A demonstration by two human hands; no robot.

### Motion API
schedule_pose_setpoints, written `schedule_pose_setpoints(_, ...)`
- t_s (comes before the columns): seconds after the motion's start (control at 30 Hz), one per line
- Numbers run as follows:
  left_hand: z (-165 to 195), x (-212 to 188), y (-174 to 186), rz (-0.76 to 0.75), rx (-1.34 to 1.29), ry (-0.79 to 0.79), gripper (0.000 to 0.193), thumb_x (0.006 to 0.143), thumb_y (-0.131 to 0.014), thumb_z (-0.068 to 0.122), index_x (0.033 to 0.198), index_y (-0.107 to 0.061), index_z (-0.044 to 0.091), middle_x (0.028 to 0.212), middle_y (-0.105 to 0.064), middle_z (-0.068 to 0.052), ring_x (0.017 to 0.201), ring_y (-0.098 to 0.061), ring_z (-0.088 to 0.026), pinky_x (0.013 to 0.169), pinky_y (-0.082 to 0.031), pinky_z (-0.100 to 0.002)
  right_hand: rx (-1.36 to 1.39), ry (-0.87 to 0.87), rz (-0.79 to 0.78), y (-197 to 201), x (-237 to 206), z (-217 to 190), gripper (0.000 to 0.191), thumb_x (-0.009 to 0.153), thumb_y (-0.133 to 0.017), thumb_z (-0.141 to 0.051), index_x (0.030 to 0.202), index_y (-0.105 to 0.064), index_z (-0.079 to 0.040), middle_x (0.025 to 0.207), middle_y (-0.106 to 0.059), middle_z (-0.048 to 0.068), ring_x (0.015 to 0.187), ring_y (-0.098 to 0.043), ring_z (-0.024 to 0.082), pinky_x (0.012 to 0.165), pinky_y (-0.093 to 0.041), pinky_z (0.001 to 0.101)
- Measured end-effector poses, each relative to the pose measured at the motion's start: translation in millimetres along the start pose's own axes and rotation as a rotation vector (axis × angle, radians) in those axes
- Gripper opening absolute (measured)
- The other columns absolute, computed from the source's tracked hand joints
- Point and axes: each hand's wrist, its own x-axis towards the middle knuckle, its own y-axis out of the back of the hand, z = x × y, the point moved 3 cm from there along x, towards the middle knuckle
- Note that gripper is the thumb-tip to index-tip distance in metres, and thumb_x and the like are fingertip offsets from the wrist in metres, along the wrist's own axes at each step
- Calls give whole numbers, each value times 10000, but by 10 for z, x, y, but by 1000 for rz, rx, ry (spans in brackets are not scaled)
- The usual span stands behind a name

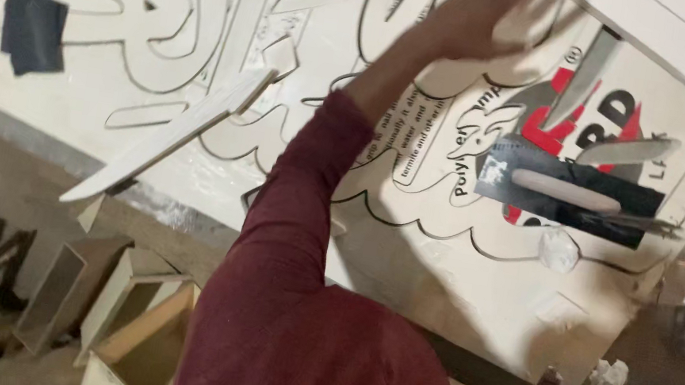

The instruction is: The person applies a white paste to small wooden pieces by hand, smoothing the surface on each piece. The person handles several small wooden items one at a time, spreading the paste evenly across their surfaces.

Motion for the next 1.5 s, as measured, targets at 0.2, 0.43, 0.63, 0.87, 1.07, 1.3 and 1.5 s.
schedule_pose_setpoints(0.2, 850, -2334, 434, 221, -489, 205, 939, 858, -834, 182, 1608, -277, 91, 1654, -322, -159, 1540, -371, -367, 1270, -382, -470, 183, -27, 42, 165, -87, 3, 480, 1029, -709, -161, 1419, -522, 47, 1396, -609, 326, 1230, -651, 474, 1044, -548, 505)
schedule_pose_setpoints(0.43, 1904, -4390, 974, 256, -595, 575, 754, 882, -757, 186, 1549, -421, 84, 1523, -520, -161, 1198, -660, -291, 1025, -559, -403, 380, -19, 79, 454, -302, -369, 564, 1039, -719, -193, 1476, -523, 104, 1384, -633, 295, 1190, -659, 440, 1028, -549, 490)
schedule_pose_setpoints(0.63, 2282, -5337, 1170, 349, -576, 703, 640, 921, -755, 216, 1499, -503, 101, 1362, -655, -111, 1054, -687, -214, 876, -616, -362, 593, -21, -81, 664, -404, -1005, 536, 1044, -665, -119, 1486, -485, 125, 1405, -589, 307, 1263, -616, 410, 1056, -520, 448)
schedule_pose_setpoints(0.87, 1832, -5815, 1536, 403, -557, 655, 551, 953, -762, 227, 1464, -584, 128, 1233, -741, -79, 1017, -731, -185, 838, -619, -363, 675, 64, -3, 594, -358, -1849, 541, 1034, -673, -67, 1500, -476, 126, 1436, -574, 308, 1336, -604, 434, 1127, -491, 469)
schedule_pose_setpoints(1.07, 556, -6092, 1804, 351, -688, 613, 540, 972, -737, 244, 1477, -580, 134, 1260, -728, -81, 1055, -728, -197, 889, -620, -335, 468, 136, 77, -245, -98, -2714, 548, 1067, -741, -128, 1475, -475, 124, 1403, -593, 316, 1289, -619, 443, 1126, -511, 452)
schedule_pose_setpoints(1.3, -1410, -6315, 2660, 110, -812, 483, 511, 965, -736, 249, 1446, -606, 136, 1241, -755, -78, 1078, -751, -217, 927, -604, -377, 575, -17, 127, -975, 351, -4661, 581, 1079, -687, -166, 1505, -461, 157, 1427, -562, 328, 1310, -621, 440, 1123, -523, 462)
schedule_pose_setpoints(1.5, -2443, -6427, 3196, 45, -819, 605, 541, 928, -754, 271, 1418, -595, 106, 1196, -736, -113, 1024, -741, -224, 911, -595, -339, 405, 11, 96, -1057, 682, -5502, 555, 1111, -700, -181, 1491, -479, 157, 1408, -593, 323, 1304, -645, 435, 1113, -546, 478)
